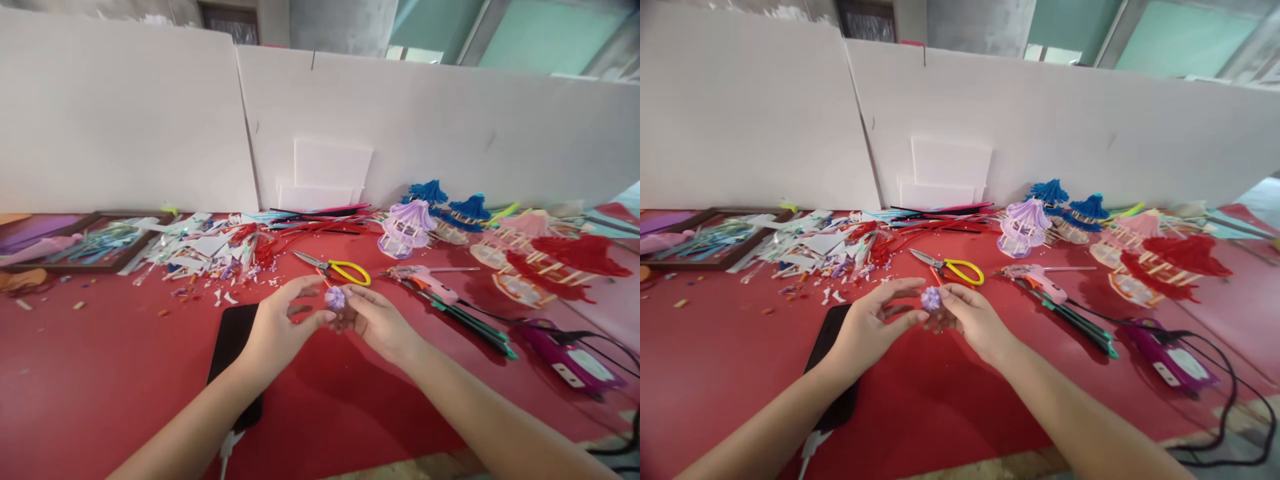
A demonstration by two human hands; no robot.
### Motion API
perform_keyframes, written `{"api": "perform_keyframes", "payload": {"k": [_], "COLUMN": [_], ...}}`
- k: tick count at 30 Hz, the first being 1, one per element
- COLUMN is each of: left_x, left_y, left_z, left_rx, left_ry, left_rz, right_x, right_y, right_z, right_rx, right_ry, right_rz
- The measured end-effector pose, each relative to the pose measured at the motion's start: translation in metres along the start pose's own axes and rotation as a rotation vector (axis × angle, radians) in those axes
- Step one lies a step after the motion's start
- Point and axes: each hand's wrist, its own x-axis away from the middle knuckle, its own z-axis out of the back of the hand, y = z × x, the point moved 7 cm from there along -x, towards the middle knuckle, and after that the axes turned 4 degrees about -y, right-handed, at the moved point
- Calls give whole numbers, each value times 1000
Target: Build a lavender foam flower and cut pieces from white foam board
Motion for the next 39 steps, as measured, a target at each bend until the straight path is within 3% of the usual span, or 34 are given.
{"api": "perform_keyframes", "payload": {"k": [4,7,10,13,16,23,29,39], "left_x": [6,9,11,12,12,8,8,11], "left_y": [-7,-8,-11,-18,-22,-29,-32,-21], "left_z": [-1,-3,-7,-10,-13,-17,-18,-9], "left_rx": [19,81,157,228,284,437,424,-81], "left_ry": [-8,-5,-42,-65,-81,-93,-123,-29], "left_rz": [-8,-17,23,100,128,200,219,-8], "right_x": [5,11,22,34,40,41,38,36], "right_y": [3,2,-13,-36,-48,-41,-33,-31], "right_z": [-3,6,12,1,-8,-7,-4,-5], "right_rx": [101,203,434,754,858,737,730,700], "right_ry": [-39,51,144,136,125,200,202,211], "right_rz": [-5,40,231,483,568,504,492,420]}}
